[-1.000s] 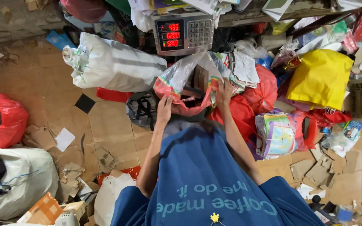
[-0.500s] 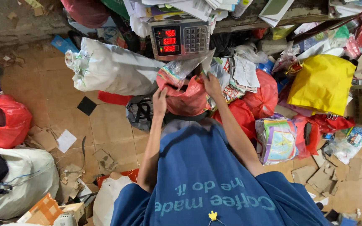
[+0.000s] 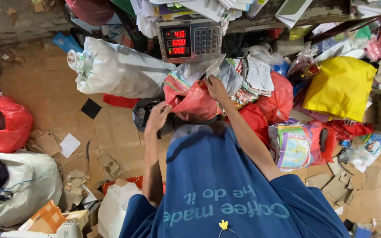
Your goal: The person places a red plastic bag filled with recyclables onto a digital scale and records the weight in a notebook. They then remove the bag, place a black rectangular object on the scale, and record its weight as well.
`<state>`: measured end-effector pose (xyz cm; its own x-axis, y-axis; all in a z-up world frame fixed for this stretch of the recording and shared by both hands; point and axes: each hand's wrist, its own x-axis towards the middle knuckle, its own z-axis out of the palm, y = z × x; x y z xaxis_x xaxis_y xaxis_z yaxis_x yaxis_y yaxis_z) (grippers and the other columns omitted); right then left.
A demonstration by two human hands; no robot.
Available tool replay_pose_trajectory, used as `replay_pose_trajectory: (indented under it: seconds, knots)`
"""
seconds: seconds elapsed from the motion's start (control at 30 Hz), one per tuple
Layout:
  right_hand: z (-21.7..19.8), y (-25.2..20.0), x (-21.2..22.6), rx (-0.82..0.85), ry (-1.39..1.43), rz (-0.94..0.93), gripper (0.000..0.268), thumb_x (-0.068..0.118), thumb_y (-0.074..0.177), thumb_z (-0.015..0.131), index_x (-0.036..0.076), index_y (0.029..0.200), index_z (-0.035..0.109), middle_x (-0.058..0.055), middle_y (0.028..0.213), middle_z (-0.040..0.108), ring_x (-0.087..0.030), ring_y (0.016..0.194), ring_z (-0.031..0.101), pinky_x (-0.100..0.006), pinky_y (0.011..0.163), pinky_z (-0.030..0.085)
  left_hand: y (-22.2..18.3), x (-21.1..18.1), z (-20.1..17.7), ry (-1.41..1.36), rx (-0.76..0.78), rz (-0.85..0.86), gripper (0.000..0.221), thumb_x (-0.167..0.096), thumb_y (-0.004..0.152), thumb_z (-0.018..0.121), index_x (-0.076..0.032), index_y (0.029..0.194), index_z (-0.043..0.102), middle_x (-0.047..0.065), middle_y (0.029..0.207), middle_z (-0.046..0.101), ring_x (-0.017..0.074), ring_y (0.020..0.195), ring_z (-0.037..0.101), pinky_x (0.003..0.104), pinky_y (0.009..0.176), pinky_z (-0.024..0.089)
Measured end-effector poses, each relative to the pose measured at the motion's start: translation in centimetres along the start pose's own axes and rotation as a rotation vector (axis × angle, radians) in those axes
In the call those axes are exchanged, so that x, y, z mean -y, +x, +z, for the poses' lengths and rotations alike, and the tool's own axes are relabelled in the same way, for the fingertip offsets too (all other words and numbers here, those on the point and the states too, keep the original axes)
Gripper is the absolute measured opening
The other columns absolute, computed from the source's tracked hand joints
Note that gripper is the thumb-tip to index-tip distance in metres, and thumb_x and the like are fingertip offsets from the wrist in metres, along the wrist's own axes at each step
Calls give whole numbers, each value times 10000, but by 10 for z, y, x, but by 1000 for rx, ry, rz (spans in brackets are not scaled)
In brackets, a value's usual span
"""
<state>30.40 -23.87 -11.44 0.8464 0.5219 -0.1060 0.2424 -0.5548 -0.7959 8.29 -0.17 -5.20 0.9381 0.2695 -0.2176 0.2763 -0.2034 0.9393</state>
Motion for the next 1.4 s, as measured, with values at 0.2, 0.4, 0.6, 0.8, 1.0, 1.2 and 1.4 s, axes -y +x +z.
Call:
replay_pose_trajectory:
  seconds: [0.2, 0.4, 0.6, 0.8, 1.0, 1.2, 1.4]
  knots:
    - [-7, 0, 3, 39, 9, 114, 452, 401, 1029, 572, -43, 943, 574, -291, 863, 647, -478, 856, 643, -507, 748, 481, 12, -18, -2, 37, -137, -34, 265, -224, 1095, 581, 4, 962, 565, 45, 757, 486, 139, 734, 416, 307, 679, 428]
    - [-19, -11, 3, -118, 85, 244, 533, 461, 1024, 580, -63, 1086, 656, -298, 1001, 708, -422, 972, 702, -462, 830, 521, 47, 2, 35, -405, -697, 107, 297, -182, 1071, 658, -39, 1007, 406, -3, 884, 385, 127, 826, 390, 298, 782, 423]
    - [-49, -47, 5, -285, 206, 219, 578, 443, 1060, 527, -32, 1387, 514, -267, 1331, 635, -360, 1224, 616, -407, 1043, 458, 30, -112, 49, 108, -777, 332, 287, -117, 950, 703, 10, 1064, 472, 144, 1039, 469, 289, 968, 479, 411, 871, 417]
    - [-74, -85, 38, -395, 252, 203, 597, 313, 1088, 519, 4, 1572, 356, -231, 1482, 530, -337, 1356, 529, -416, 1126, 413, 16, -135, 70, 184, -631, 464, 213, -57, 972, 668, -6, 1063, 483, 184, 1092, 509, 368, 1084, 505, 475, 972, 419]
    - [-70, -93, 47, -392, 257, 146, 560, 254, 1064, 551, 24, 1549, 392, -198, 1426, 583, -293, 1274, 589, -402, 1061, 473, 42, -135, 59, 218, -575, 572, 224, -25, 929, 689, -27, 1030, 489, 139, 1024, 515, 365, 1058, 511, 485, 966, 429]
    - [-65, -77, 76, -323, 316, 71, 514, 173, 1052, 597, 53, 1526, 442, -153, 1377, 622, -240, 1232, 619, -379, 1027, 514, 194, 25, 13, 156, -476, 213, 149, 21, 966, 655, -37, 1089, 593, 130, 1105, 610, 261, 1072, 607, 417, 984, 503]
    - [-64, -55, 83, -291, 322, -33, 485, 113, 1028, 615, 50, 1490, 483, -149, 1289, 657, -225, 1146, 663, -365, 979, 539, 241, -3, -3, 47, -424, 304, 577, 45, 771, 729, 36, 1282, 460, 124, 1115, 618, 272, 1018, 617, 374, 887, 501]
